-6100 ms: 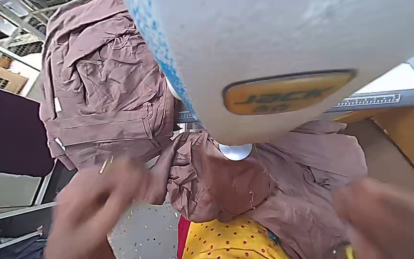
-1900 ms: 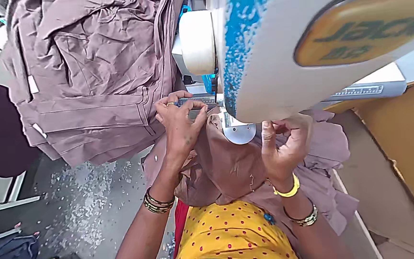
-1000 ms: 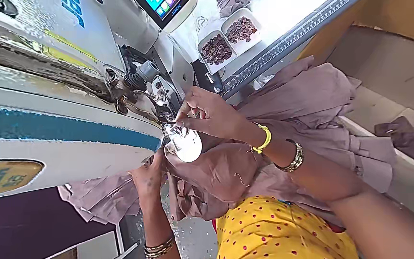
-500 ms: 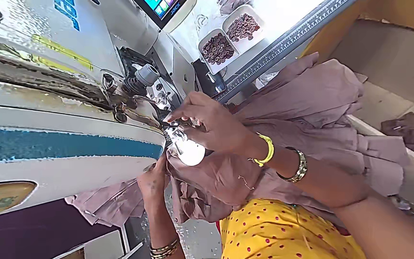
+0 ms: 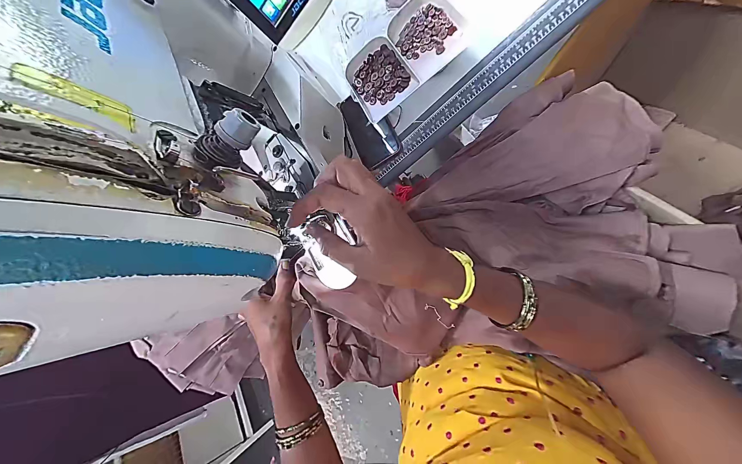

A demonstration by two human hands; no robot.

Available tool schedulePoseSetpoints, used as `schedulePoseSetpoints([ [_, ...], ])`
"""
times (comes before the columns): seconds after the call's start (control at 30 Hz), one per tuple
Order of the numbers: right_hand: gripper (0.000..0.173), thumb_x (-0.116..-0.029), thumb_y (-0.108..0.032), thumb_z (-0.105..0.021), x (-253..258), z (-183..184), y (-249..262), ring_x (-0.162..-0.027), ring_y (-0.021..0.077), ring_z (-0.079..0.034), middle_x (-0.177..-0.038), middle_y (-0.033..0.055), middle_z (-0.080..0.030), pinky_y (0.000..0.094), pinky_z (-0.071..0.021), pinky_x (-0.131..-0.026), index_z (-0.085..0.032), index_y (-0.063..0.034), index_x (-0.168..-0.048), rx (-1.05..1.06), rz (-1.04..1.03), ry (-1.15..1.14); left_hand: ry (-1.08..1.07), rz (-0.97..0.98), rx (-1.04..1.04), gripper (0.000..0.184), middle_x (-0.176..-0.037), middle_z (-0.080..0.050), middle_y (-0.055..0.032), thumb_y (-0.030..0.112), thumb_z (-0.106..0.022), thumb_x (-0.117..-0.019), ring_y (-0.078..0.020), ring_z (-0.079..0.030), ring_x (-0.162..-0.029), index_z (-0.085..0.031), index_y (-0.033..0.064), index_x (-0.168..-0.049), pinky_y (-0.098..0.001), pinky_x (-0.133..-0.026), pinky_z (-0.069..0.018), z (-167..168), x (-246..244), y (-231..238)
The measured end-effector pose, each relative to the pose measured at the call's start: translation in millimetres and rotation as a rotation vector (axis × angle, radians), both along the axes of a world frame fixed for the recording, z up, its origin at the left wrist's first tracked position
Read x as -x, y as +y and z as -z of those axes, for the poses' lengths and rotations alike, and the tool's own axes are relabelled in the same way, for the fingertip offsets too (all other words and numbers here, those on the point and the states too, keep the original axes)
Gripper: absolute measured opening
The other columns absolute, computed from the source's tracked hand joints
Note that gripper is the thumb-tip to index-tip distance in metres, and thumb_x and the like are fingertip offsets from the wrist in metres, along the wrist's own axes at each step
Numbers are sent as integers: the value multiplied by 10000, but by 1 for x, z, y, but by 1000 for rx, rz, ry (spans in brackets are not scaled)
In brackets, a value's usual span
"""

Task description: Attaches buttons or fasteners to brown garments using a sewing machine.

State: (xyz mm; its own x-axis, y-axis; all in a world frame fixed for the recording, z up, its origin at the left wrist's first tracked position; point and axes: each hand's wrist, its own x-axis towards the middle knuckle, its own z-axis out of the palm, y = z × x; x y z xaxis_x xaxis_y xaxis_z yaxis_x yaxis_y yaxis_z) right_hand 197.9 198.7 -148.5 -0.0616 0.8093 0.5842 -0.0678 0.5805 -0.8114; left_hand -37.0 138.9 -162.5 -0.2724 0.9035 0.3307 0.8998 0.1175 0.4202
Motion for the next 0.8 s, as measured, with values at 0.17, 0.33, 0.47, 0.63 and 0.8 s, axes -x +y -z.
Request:
schedulePoseSetpoints([
  [0.17,202,-835,-296,-828,14,-5,-8,-971,198,-557,-963,46,-601,315,-485,-792,-794,-140,-957,59,56,-41,14,-17,26,194,-885,-651,-40,155,-647,-937,25,-559,-842,-718,-26,-954,-202,-835,-439,-3,-4,-2],
  [0.33,133,-827,-208,-788,6,6,1,-960,196,-546,-942,52,-599,312,-465,-793,-788,-110,-917,2,-48,14,-12,-39,62,207,-965,-669,-58,159,-631,-952,17,-568,-877,-716,-25,-993,-201,-825,-438,-3,-4,-4],
  [0.47,163,-815,-251,-761,-7,18,9,-1027,261,-536,-1012,74,-614,387,-463,-843,-799,-149,-938,-166,6,-178,-98,57,-1,187,-946,-660,10,146,-616,-943,104,-560,-852,-707,-15,-966,-93,-772,-440,2,-4,-4],
  [0.63,127,-868,-294,-753,-13,15,7,-1031,269,-539,-1026,70,-614,390,-445,-808,-802,-210,-949,-255,162,-403,-145,113,-77,180,-939,-659,19,142,-620,-944,135,-545,-804,-710,-14,-946,-54,-721,-431,6,-9,-1],
  [0.8,106,-856,-253,-757,-13,15,2,-1036,256,-543,-1031,52,-621,386,-458,-836,-798,-196,-934,-240,120,-344,-59,80,-131,210,-1039,-679,-69,192,-636,-922,-29,-565,-977,-733,5,-913,-319,-991,-354,10,-1,0],
])
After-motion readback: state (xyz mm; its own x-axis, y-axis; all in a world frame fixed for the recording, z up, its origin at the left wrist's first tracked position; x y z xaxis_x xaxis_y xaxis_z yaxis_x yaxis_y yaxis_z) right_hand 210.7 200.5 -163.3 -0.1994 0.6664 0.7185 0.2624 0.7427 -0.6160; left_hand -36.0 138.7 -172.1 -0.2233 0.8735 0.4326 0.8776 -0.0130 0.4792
